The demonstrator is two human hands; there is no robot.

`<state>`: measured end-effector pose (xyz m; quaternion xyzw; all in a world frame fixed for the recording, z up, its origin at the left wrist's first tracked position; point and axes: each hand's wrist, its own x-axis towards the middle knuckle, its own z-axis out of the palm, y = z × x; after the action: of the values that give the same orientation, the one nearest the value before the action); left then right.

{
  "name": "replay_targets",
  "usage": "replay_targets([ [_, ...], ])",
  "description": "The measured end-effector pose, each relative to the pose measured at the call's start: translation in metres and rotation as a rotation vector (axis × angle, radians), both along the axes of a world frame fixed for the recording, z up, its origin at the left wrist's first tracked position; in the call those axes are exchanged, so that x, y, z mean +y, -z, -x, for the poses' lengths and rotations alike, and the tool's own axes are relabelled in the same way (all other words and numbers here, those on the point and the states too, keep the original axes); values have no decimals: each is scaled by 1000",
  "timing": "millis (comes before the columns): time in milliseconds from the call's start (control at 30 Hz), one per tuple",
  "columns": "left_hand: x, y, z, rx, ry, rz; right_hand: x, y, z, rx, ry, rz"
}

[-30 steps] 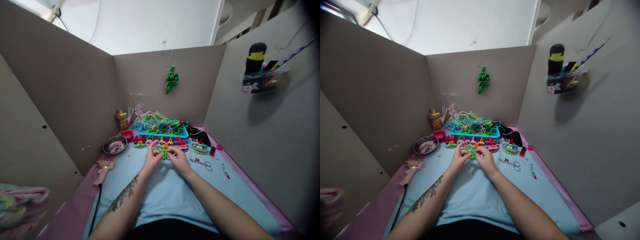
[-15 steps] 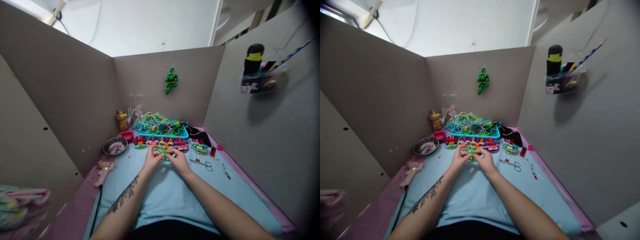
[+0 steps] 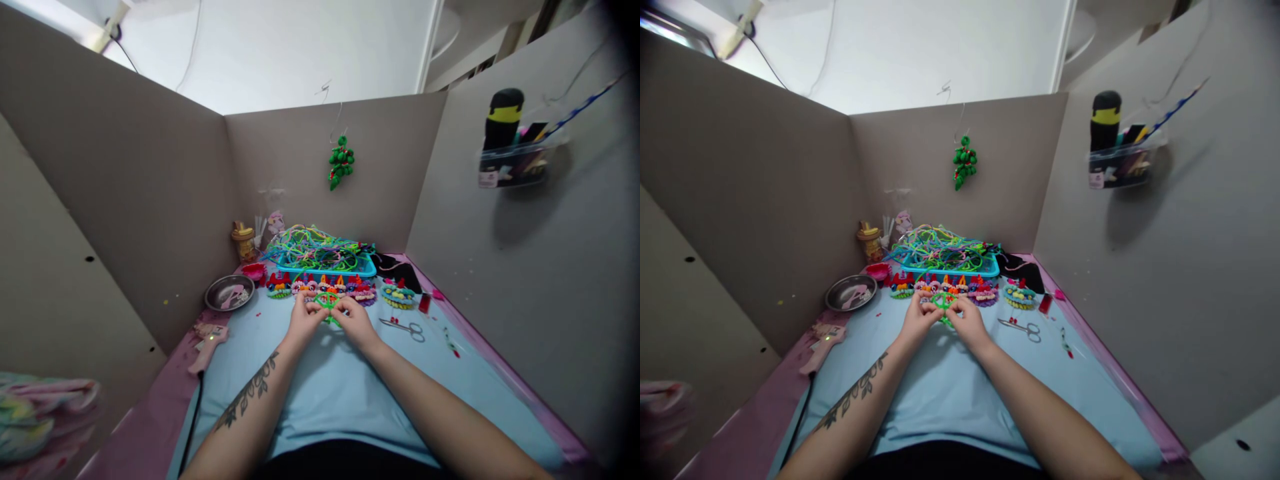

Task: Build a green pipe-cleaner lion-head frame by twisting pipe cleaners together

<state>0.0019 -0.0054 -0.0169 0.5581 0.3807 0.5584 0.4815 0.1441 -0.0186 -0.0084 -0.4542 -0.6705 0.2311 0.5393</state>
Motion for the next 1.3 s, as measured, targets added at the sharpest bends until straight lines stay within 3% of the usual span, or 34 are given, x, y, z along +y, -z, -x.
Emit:
replay_targets([
  [333,0,0,0,32,67,-10,8,5,-6,-24,-45,53],
  [533,2,-4,2,-44,-100,16,4,-3,-7,-28,-24,24],
  [700,3,-4,4,-80,-125,30,-5,-2,1,-36,-173,42],
  [967,-2,-2,0,145,-20,-57,-4,-11,-12,-92,-28,-222],
  [1200,-8,-1,-1,193,151,-36,8,-7,-19,-149,22,-174],
  [1300,-6,0,-2,149,158,9,13,-4,-20,-134,46,-158],
])
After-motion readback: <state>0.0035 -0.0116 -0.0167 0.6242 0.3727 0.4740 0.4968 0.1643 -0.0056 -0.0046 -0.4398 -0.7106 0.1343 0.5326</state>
